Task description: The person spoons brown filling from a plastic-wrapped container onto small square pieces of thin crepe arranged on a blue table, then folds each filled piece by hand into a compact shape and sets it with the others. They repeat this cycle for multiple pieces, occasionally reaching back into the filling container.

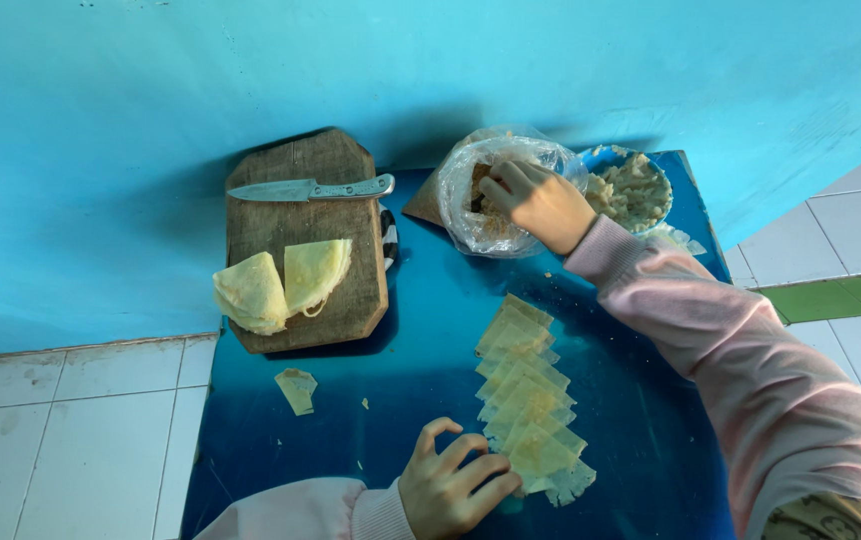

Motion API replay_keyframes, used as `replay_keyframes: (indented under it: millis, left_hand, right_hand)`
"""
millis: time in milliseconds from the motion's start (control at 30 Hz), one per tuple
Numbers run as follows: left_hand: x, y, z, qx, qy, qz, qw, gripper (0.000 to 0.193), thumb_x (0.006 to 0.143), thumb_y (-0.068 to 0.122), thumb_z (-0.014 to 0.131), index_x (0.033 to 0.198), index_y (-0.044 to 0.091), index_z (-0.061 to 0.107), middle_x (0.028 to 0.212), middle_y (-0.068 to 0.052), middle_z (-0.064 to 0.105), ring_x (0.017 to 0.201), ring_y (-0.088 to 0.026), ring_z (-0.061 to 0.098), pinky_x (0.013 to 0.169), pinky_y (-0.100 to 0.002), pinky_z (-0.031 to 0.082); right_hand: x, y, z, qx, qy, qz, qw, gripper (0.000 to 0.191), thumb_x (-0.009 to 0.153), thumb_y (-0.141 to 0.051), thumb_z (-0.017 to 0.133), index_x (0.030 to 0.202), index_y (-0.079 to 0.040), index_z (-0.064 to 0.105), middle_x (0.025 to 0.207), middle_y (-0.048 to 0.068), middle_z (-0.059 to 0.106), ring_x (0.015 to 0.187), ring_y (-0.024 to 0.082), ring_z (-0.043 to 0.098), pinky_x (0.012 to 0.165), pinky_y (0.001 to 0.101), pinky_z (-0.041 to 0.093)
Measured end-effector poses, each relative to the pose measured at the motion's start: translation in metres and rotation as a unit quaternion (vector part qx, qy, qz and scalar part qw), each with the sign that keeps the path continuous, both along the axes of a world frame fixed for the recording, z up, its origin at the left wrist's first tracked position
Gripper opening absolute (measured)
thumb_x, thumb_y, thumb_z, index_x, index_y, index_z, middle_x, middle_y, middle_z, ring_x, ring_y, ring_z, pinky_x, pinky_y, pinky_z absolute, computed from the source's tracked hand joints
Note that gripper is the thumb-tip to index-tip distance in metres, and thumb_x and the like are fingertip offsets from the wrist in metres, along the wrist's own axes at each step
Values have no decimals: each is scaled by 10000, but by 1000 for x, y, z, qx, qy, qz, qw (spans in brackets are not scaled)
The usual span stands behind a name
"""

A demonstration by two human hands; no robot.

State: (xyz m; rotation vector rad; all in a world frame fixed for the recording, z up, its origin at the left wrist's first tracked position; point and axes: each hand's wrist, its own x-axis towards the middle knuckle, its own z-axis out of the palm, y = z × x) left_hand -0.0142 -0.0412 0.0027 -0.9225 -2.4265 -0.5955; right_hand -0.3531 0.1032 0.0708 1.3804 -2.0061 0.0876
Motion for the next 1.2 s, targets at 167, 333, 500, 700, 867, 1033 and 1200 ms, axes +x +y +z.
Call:
replay_keyframes:
  millis: [167, 333, 500, 700, 867, 1033, 1200]
  left_hand:
    - [2, 1, -14, 29, -16, -5, 999, 45, 1009, 266, 776, 1014, 222, 769, 1019, 50, 743, 1015, -151, 648, 994, -493, 428]
    - [2, 1, -22, 32, -15, -5, 999, 69, 1013, 289, 769, 1011, 220, 775, 1008, 60, 732, 1013, -142, 632, 994, -494, 426]
    - [4, -1, -23, 24, -24, -7, 999, 63, 1013, 286, 757, 1014, 224, 764, 1018, 69, 715, 1017, -138, 627, 1002, -497, 418]
    - [6, -1, -20, 23, -28, -1, 999, 31, 1017, 247, 734, 1021, 231, 760, 1034, 66, 709, 1030, -137, 625, 1018, -499, 408]
    - [9, -1, -23, 6, -9, 2, 1000, 45, 1023, 257, 730, 1027, 225, 761, 1019, 63, 705, 1036, -141, 630, 1024, -480, 406]
    - [12, 5, -31, -12, 20, 23, 999, 68, 1034, 273, 731, 1025, 211, 758, 1022, 46, 729, 1038, -136, 675, 1062, -435, 406]
    - [13, 6, -24, -17, 21, 28, 999, 74, 1026, 245, 714, 1036, 191, 763, 1046, 15, 746, 1029, -135, 692, 1051, -408, 410]
  right_hand:
    - [-7, 2, 2, 11, -91, -26, 995, 260, 842, 4, 690, 1098, -38, 720, 1082, 106, 630, 1019, 228, 657, 835, 291, 599]
    - [-11, -3, 2, 30, -13, -88, 996, 200, 869, -8, 686, 1062, -26, 737, 1083, 100, 609, 1041, 208, 609, 892, 266, 589]
    - [-4, -3, -1, -5, -93, -58, 994, 210, 843, -9, 688, 1043, -42, 744, 1050, 88, 606, 1041, 228, 609, 910, 333, 587]
    - [3, 4, 6, -56, -253, -52, 965, 101, 921, -86, 704, 984, -29, 760, 959, 114, 647, 828, 277, 660, 781, 388, 567]
    - [8, 18, 9, -136, -295, -50, 944, 129, 912, -131, 740, 1000, -47, 782, 927, 161, 702, 757, 346, 674, 700, 428, 541]
    - [3, 27, 12, -149, -332, -123, 923, 154, 916, -170, 757, 1023, -68, 799, 872, 168, 701, 697, 325, 671, 653, 427, 529]
    - [11, 36, 23, -169, -355, -119, 912, 151, 907, -168, 768, 1015, -69, 805, 831, 158, 708, 671, 302, 660, 641, 405, 516]
